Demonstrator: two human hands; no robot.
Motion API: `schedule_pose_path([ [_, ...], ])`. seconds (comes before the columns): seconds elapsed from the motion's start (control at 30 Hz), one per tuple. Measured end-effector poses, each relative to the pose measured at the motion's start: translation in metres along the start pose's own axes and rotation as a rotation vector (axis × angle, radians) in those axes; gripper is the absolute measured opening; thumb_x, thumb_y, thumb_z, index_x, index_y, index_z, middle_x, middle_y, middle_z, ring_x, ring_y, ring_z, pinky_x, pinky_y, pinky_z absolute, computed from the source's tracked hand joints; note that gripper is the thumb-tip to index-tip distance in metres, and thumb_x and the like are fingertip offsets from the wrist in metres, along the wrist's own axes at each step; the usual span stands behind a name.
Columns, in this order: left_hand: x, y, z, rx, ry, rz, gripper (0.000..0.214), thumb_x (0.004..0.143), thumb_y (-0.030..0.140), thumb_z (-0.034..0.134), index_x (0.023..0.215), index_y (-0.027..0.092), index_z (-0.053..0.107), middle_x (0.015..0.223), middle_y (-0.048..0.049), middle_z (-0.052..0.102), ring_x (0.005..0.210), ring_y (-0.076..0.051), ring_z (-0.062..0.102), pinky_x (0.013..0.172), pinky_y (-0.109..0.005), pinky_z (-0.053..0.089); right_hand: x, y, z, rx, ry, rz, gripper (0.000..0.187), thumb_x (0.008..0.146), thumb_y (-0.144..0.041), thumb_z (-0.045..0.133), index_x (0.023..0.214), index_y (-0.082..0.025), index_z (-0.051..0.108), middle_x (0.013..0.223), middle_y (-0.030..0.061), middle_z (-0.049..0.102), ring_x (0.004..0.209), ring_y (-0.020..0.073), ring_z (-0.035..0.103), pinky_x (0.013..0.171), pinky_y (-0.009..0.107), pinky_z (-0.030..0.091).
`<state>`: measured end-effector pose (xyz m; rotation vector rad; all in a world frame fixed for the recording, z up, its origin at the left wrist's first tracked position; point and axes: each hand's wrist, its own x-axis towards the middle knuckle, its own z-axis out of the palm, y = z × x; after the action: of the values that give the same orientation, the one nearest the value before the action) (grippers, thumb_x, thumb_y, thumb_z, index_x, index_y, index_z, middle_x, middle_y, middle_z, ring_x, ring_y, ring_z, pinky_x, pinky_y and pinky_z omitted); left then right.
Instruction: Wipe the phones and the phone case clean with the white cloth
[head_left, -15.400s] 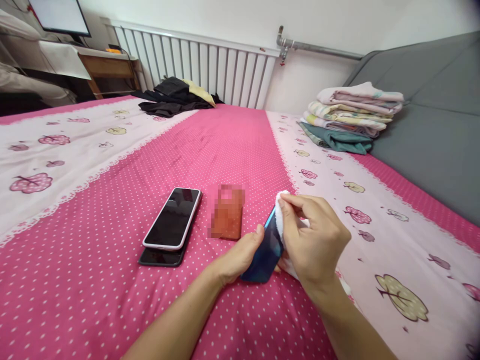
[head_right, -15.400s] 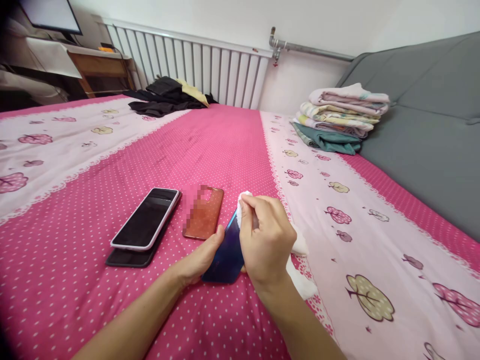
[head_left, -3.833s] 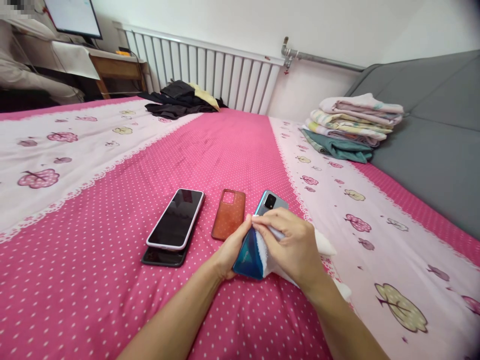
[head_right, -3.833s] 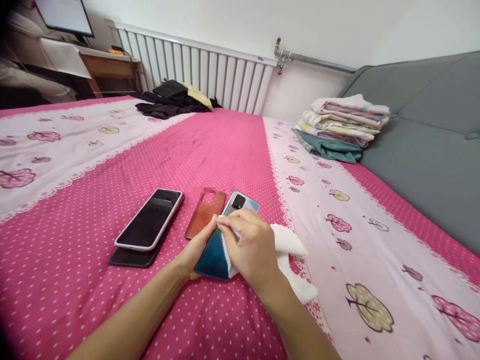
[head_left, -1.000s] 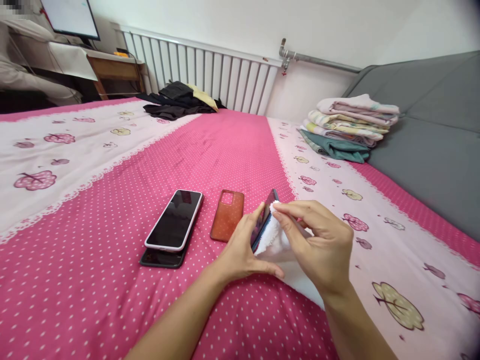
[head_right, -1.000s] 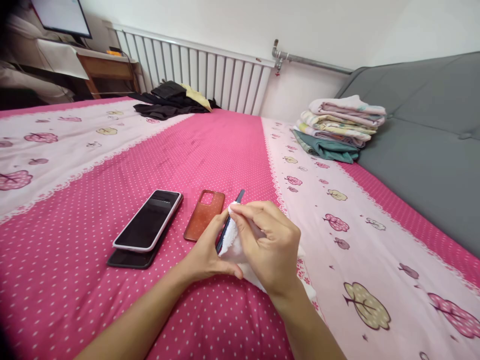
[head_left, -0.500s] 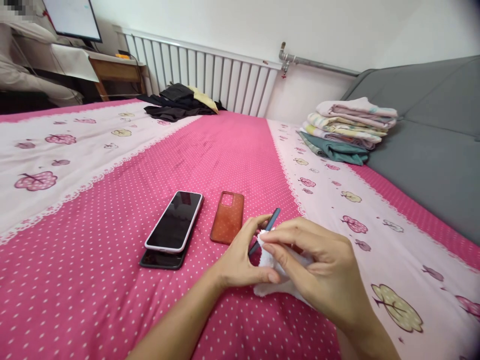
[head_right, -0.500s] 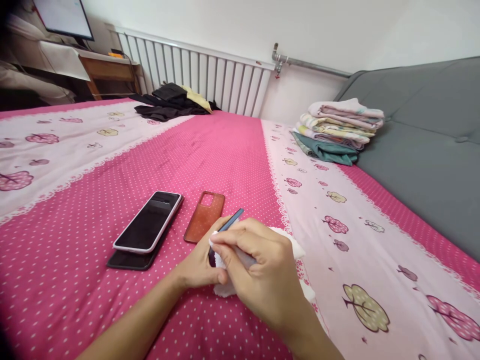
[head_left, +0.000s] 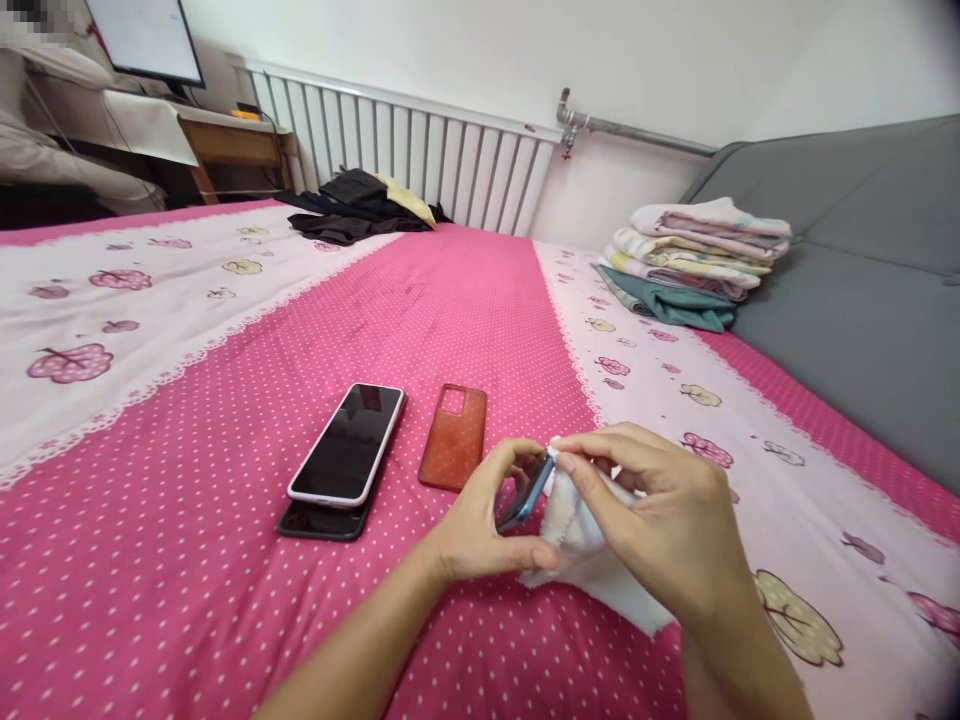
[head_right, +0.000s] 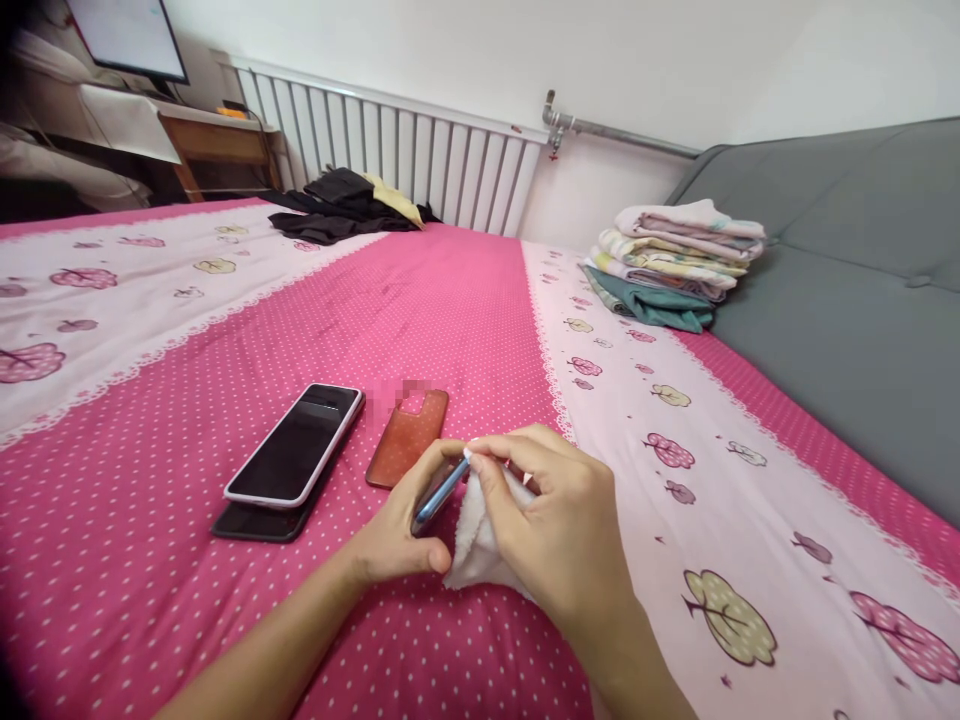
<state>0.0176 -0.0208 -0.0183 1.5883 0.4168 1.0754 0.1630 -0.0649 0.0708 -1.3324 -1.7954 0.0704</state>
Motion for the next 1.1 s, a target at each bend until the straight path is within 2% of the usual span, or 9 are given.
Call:
schedule_pose_path([
  [0.2,0.0,0.001,-0.001,0.014,0.003,0.007,0.08,0.056,0.061,0.072,0.118,0.018,0.045,0.114,-0.0109,0.049,0.103,-0.027,0.048,0.092,-0.043,0.037,0.002,0.005,0.004,-0.08,0.069,0.021,0.011,0.079,-0.019,0.059,0.08,-0.021,0.069,0.077,-0.0014,0.068,0.068,0.011,0.061,0.062,0.024,0.048],
  [0.37,0.0,0.002,-0.002,-0.013,0.026,0.008,0.079,0.057,0.061,0.071,0.119,0.019,0.046,0.115,-0.0103,0.05,0.108,-0.029,0.047,0.094,-0.043,0.036,0.002,0.005,0.009,-0.002,0.087,0.011,0.011,0.08,-0.019,0.06,0.082,-0.021,0.07,0.078,0.0001,0.067,0.07,0.0122,0.061,0.061,0.025,0.048],
  [0.53,-0.001,0.0,-0.002,-0.019,0.049,-0.016,0.079,0.055,0.061,0.072,0.116,0.019,0.047,0.114,-0.0099,0.051,0.108,-0.029,0.048,0.095,-0.042,0.036,-0.001,-0.002,0.009,0.113,0.012,-0.003,0.011,0.08,-0.017,0.059,0.082,-0.02,0.069,0.081,0.0008,0.066,0.072,0.0123,0.061,0.062,0.024,0.049],
  [0.7,-0.002,0.0,-0.002,0.001,0.08,-0.04,0.08,0.054,0.064,0.071,0.116,0.019,0.047,0.117,-0.01,0.049,0.111,-0.03,0.046,0.097,-0.043,0.035,-0.008,-0.015,0.008,0.228,-0.096,-0.1,0.015,0.08,-0.009,0.058,0.084,-0.019,0.068,0.081,0.0011,0.065,0.074,0.0107,0.061,0.065,0.022,0.05],
  [0.97,0.0,-0.004,-0.005,0.061,0.053,-0.043,0.066,0.057,0.039,0.078,0.113,0.021,0.046,0.109,-0.0055,0.053,0.101,-0.024,0.052,0.091,-0.04,0.041,-0.007,-0.02,0.009,0.305,-0.176,-0.248,0.016,0.08,-0.007,0.057,0.087,-0.017,0.068,0.081,0.0033,0.064,0.073,0.0115,0.06,0.064,0.023,0.051],
  [1.1,0.0,-0.003,-0.005,0.068,0.071,-0.065,0.068,0.057,0.039,0.078,0.114,0.021,0.046,0.109,-0.0055,0.053,0.1,-0.024,0.053,0.09,-0.039,0.042,-0.006,-0.02,0.01,0.304,-0.162,-0.225,0.017,0.081,-0.008,0.057,0.088,-0.018,0.068,0.081,0.0029,0.064,0.073,0.0117,0.06,0.063,0.023,0.051],
])
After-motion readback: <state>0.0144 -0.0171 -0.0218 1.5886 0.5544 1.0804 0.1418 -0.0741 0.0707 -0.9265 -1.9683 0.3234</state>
